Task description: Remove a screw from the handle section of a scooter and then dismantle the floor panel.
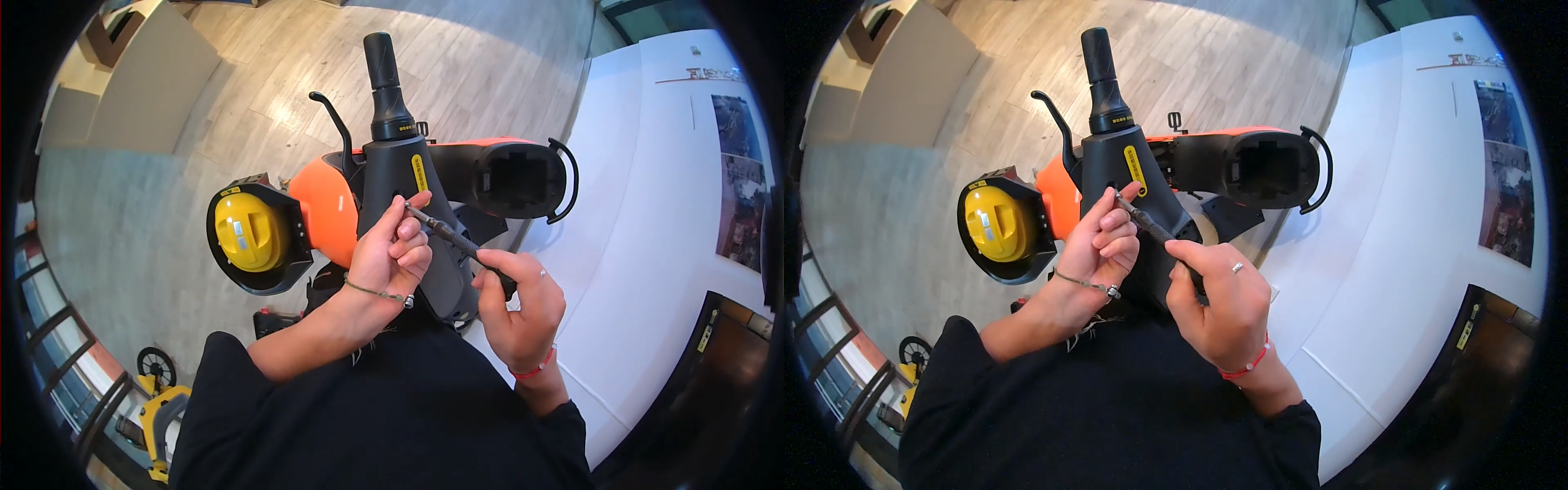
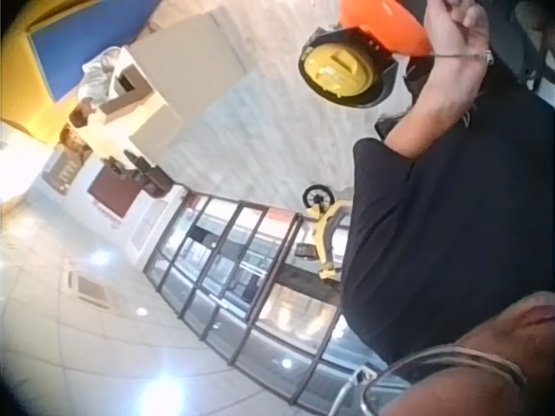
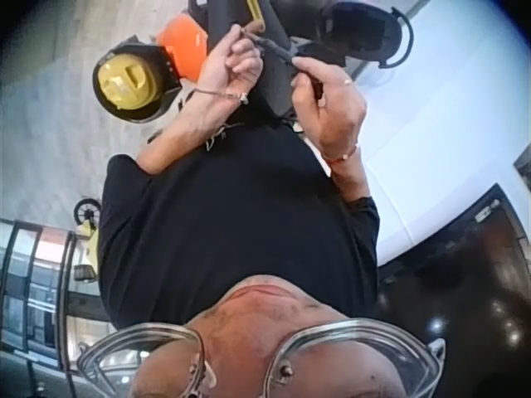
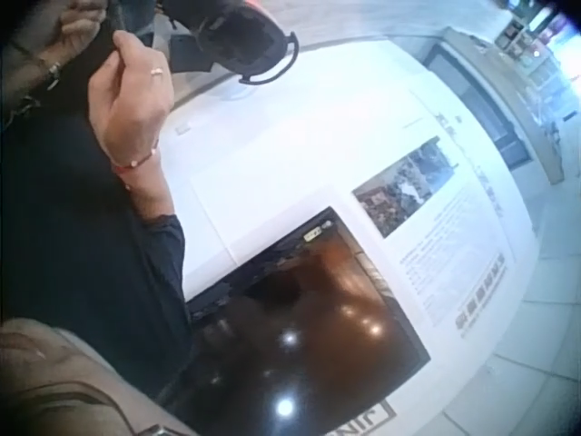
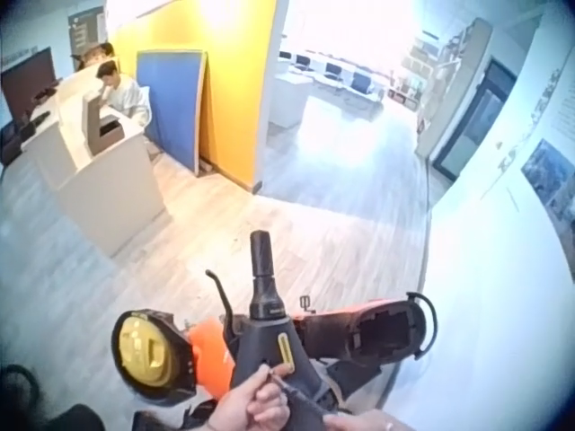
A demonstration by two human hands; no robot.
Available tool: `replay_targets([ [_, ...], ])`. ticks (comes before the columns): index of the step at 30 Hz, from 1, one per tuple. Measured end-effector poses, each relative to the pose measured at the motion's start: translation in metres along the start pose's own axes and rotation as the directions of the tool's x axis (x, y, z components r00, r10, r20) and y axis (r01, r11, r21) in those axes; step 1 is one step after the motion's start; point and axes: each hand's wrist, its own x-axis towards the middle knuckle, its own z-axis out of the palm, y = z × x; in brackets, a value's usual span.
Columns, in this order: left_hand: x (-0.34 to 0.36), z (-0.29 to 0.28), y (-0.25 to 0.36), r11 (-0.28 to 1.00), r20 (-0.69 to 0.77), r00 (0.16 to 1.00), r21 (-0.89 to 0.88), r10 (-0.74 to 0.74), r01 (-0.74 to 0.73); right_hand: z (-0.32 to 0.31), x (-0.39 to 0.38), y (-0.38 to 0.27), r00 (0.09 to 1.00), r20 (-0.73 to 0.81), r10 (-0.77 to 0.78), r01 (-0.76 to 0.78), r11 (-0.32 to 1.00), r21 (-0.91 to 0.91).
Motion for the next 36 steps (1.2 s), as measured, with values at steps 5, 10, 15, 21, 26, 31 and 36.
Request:
replay_targets([
  [5,-0.003,0.011,0.0,0.998,-0.044,0.999,-0.061,-0.03,0.027,-0.001,0.003,0.003,1.0,0.011,0.018,-0.018,1.0,-0.013],
  [10,-0.002,0.006,0.007,0.992,0.006,0.997,-0.093,-0.081,0.081,0.002,0.007,0.003,1.0,0.012,0.023,-0.023,1.0,-0.02],
  [15,-0.004,0.013,0.012,0.994,-0.05,0.994,-0.068,-0.093,0.089,0.004,0.013,0.007,0.999,0.016,0.045,-0.045,0.999,-0.006],
  [21,-0.009,0.005,0.011,0.989,-0.095,0.991,0.103,-0.098,0.107,0.004,0.012,0.009,0.997,0.011,0.075,-0.075,0.997,-0.001],
  [26,-0.023,-0.002,0.011,0.921,-0.108,0.994,0.385,-0.021,0.061,0.004,0.009,0.012,0.994,0.014,0.107,-0.107,0.993,0.054],
  [31,-0.018,0.002,0.013,0.929,-0.059,0.998,0.369,-0.008,0.029,0.005,0.005,0.017,0.995,0.001,0.097,-0.097,0.992,0.076],
  [36,-0.019,-0.003,0.012,0.938,-0.029,1.0,0.346,0.005,0.006,0.008,-0.003,0.022,0.988,-0.031,0.153,-0.147,0.979,0.139],
])
